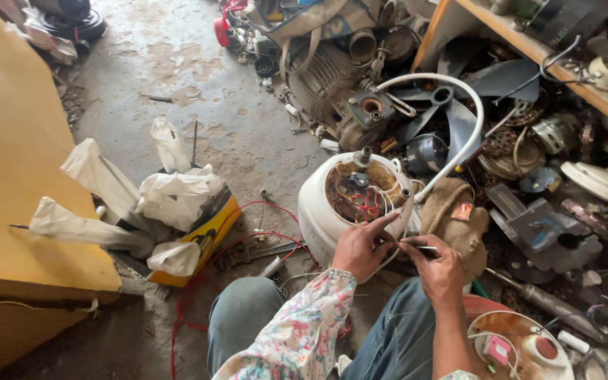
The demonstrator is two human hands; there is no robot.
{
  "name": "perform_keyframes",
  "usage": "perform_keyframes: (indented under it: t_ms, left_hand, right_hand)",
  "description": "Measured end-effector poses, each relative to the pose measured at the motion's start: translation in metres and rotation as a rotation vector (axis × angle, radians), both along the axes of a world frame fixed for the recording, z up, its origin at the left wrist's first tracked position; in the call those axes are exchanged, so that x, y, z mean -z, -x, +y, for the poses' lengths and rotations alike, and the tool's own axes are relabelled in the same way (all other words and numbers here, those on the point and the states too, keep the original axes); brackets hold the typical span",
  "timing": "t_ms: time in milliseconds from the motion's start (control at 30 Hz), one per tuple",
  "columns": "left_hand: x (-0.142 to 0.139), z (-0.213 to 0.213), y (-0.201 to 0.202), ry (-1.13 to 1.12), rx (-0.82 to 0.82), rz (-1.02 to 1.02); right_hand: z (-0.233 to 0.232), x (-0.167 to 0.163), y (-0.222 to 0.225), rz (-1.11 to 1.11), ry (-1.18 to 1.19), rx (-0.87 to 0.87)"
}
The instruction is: The person sits on the floor and works on the internal wiring of a disassembled electric motor. They strip wire ends, twist connections, and adjust components inside the motor housing.
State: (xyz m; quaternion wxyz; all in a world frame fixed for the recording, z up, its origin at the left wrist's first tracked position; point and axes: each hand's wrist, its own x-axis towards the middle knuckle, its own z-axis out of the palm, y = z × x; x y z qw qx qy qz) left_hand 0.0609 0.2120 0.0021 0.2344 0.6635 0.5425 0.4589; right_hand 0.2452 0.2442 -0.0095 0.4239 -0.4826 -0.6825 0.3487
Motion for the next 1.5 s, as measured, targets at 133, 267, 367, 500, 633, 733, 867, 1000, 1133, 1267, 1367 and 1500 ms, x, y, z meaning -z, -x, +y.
perform_keyframes:
  t_ms: [133,267,367,500,633,733,867,1000,1133,1267,1367,1500]
  left_hand:
    - [0.007,0.001,-0.007,0.088,-0.020,0.139]
    - [0.010,0.002,-0.014,0.107,0.038,0.267]
    - [0.007,0.002,-0.015,0.101,0.070,0.357]
    - [0.001,0.001,-0.013,-0.027,0.088,0.384]
    - [-0.002,0.003,-0.011,-0.092,0.100,0.457]
    - [0.003,0.008,-0.012,-0.208,0.092,0.425]
    - [0.016,0.009,-0.022,-0.279,0.086,0.323]
    - [0.014,0.010,-0.021,-0.222,0.101,0.287]
    - [0.005,0.012,-0.023,-0.212,0.121,0.309]
    - [0.002,0.012,-0.028,-0.190,0.131,0.334]
    - [0.002,0.012,-0.028,-0.204,0.125,0.342]
    - [0.001,0.009,-0.028,-0.218,0.114,0.365]
  right_hand:
    - [-0.004,-0.010,-0.005,-0.062,-0.238,-0.045]
    - [-0.009,-0.023,-0.007,-0.092,-0.292,-0.032]
    - [-0.010,-0.027,-0.008,-0.160,-0.138,0.054]
    - [-0.004,-0.017,-0.015,-0.234,0.015,0.063]
    - [0.010,0.008,-0.021,0.117,0.355,-0.087]
    - [0.017,0.028,-0.026,0.557,0.581,-0.144]
    - [0.010,0.029,-0.037,0.607,0.522,-0.120]
    - [-0.001,-0.009,-0.040,-0.160,-0.120,0.092]
    - [-0.009,-0.043,-0.025,-0.146,-0.250,0.071]
    - [-0.011,-0.048,-0.019,-0.185,-0.305,0.037]
    - [-0.009,-0.036,-0.027,-0.174,-0.313,0.003]
    - [-0.003,-0.016,-0.038,-0.129,-0.042,-0.034]
